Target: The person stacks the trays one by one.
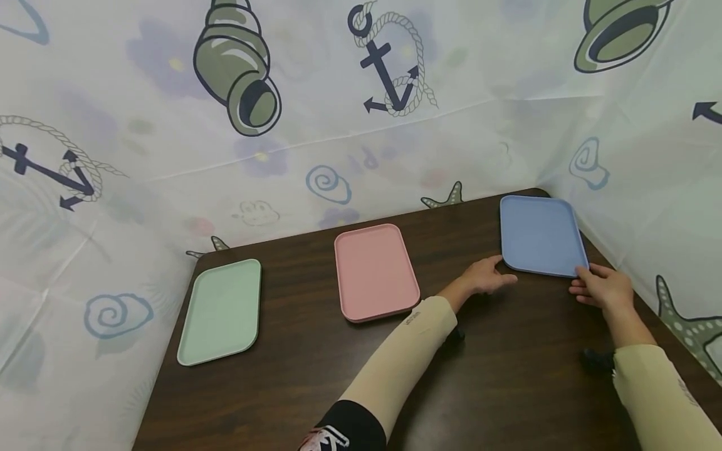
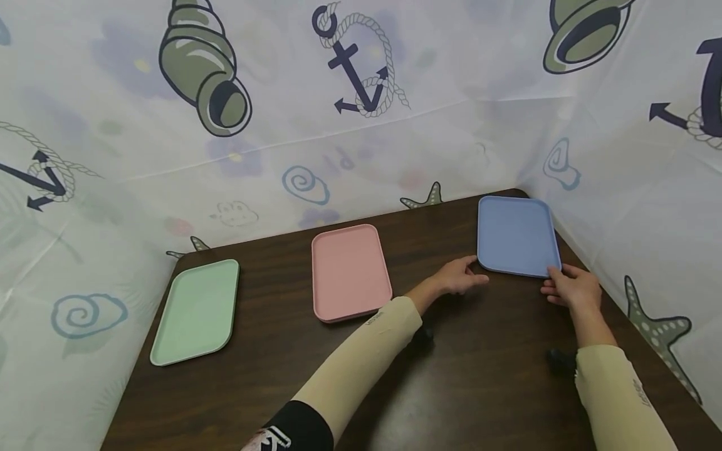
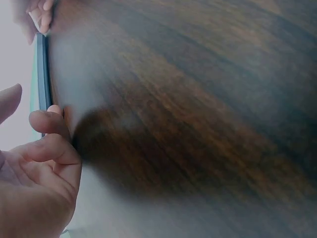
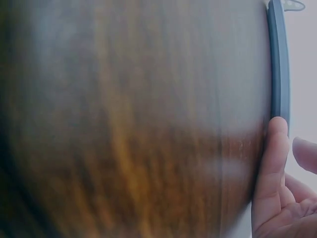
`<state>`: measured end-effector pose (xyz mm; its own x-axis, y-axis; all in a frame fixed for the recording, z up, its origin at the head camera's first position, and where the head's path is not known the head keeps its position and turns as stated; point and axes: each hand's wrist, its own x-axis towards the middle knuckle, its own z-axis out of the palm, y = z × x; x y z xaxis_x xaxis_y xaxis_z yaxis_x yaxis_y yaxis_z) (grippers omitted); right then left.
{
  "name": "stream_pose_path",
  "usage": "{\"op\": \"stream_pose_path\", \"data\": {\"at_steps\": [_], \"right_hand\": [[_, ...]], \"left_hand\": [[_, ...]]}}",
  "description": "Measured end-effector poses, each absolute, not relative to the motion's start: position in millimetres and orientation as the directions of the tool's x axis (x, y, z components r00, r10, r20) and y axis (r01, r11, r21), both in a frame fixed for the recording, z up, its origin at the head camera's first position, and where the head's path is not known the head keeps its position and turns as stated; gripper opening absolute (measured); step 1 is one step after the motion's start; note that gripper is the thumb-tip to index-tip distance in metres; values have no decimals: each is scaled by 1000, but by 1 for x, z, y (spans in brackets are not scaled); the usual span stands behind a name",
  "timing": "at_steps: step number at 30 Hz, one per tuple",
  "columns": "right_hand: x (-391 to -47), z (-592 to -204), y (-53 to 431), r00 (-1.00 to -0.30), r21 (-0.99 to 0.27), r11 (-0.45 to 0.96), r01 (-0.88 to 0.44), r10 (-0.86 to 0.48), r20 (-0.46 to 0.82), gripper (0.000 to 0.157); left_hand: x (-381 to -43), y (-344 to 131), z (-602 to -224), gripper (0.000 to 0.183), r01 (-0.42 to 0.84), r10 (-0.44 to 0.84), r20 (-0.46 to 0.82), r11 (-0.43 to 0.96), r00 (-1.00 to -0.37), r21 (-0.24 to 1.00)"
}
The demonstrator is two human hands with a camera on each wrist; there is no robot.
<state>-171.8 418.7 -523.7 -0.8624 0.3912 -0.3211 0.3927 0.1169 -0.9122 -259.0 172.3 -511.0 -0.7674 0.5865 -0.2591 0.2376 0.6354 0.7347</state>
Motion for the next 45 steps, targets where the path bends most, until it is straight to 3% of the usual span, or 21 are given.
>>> {"op": "stream_pose_path", "data": {"at_steps": [10, 21, 32, 45], "right_hand": [[-175, -524, 419, -850, -907, 101, 410, 402, -339, 72], [-176, -522, 419, -833, -917, 1, 399, 419, -362, 71], [-175, -523, 422, -841, -914, -11, 405, 389, -377, 67], [-168, -517, 414, -856, -904, 45, 426, 344, -386, 55]], "left_hand": [[-261, 173, -514, 68, 209, 564, -265, 637, -782, 742], [-257, 177, -517, 67, 278, 528, -198, 686, -826, 673], [-247, 178, -519, 65, 206, 465, -162, 643, -871, 738], [-239, 186, -519, 49, 85, 302, -106, 557, -948, 826]]}}
